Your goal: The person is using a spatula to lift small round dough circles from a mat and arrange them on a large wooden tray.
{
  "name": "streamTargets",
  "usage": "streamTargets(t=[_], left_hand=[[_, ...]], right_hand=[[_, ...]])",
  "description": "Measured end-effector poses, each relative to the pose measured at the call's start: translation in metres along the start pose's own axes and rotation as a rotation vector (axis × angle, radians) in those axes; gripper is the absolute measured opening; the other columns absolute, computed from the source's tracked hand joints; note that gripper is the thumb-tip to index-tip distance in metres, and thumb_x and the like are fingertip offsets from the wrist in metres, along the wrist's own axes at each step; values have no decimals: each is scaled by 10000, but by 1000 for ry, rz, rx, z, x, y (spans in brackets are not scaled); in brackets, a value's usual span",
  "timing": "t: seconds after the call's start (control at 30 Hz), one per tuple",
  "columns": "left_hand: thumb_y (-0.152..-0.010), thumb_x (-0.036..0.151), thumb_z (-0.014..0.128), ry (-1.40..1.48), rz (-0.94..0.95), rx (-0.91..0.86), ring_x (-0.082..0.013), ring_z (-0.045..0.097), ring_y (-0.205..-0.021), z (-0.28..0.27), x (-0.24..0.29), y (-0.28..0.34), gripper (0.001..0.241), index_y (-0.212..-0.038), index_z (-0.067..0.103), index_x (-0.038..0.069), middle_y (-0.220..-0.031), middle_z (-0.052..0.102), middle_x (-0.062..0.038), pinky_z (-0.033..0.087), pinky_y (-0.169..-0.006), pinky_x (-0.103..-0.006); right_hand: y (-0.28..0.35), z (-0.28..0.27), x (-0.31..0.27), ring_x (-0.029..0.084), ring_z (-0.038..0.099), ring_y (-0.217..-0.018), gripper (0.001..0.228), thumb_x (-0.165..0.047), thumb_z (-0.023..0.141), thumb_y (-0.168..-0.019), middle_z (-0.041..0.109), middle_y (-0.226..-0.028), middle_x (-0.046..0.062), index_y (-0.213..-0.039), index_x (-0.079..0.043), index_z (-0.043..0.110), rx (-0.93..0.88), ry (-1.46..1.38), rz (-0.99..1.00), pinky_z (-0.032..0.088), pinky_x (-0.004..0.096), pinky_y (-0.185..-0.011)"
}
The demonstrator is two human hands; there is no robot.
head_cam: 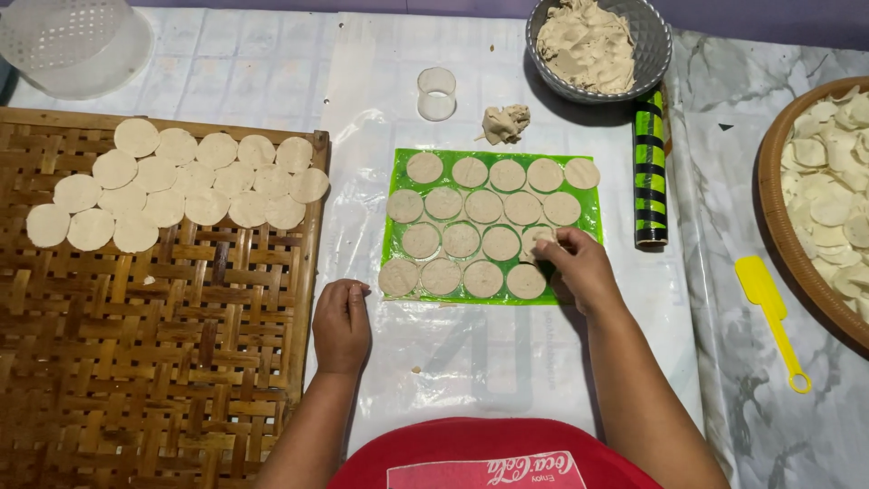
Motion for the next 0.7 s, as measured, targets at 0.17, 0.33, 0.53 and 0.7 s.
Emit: streamTargets(t=[0.17, 0.33, 0.53, 0.7], left_hand=[[-1058, 164, 498, -6, 7, 8, -289, 675, -906, -2, 2, -1, 253, -973, 687, 18, -995, 688, -140, 537, -794, -392], [-1053, 164, 502, -1, 8, 7, -290, 674, -900, -2, 3, -1, 249, -970, 684, 17, -988, 689, -137, 534, -787, -393], [-1054, 159, 497, 15, 6, -4, -281, 677, -895, -1, 2, 0, 251, -966, 680, 11, -995, 682, -143, 539, -789, -388], [-1054, 166, 501, -9, -5, -7, -283, 676, -900, -1, 2, 0, 259, -959, 687, 14, -990, 687, -140, 537, -792, -389]], right_hand=[[35, 26, -53, 304, 686, -928, 360, -243, 835, -836, 700, -1010, 128, -1127, -59, 730, 137, 845, -372, 538, 404, -812], [46, 44, -49, 340, 672, -965, 344, -258, 857, -795, 700, -1085, 151, -1042, -59, 724, 182, 973, -447, 527, 421, -814], [25, 45, -46, 306, 681, -897, 266, -264, 847, -854, 727, -915, 110, -958, -80, 686, 281, 1165, -458, 503, 508, -813], [-23, 12, -23, 149, 694, -805, 363, -176, 768, -844, 684, -897, 72, -1131, -93, 562, 58, 89, -73, 587, 391, -730]])
Point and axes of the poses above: each hand's wrist, its own y-axis away from the middle knuckle, its own z-axis out of the palm, x = y × z, the point moved 7 cm from there along -y, towards the middle knuckle
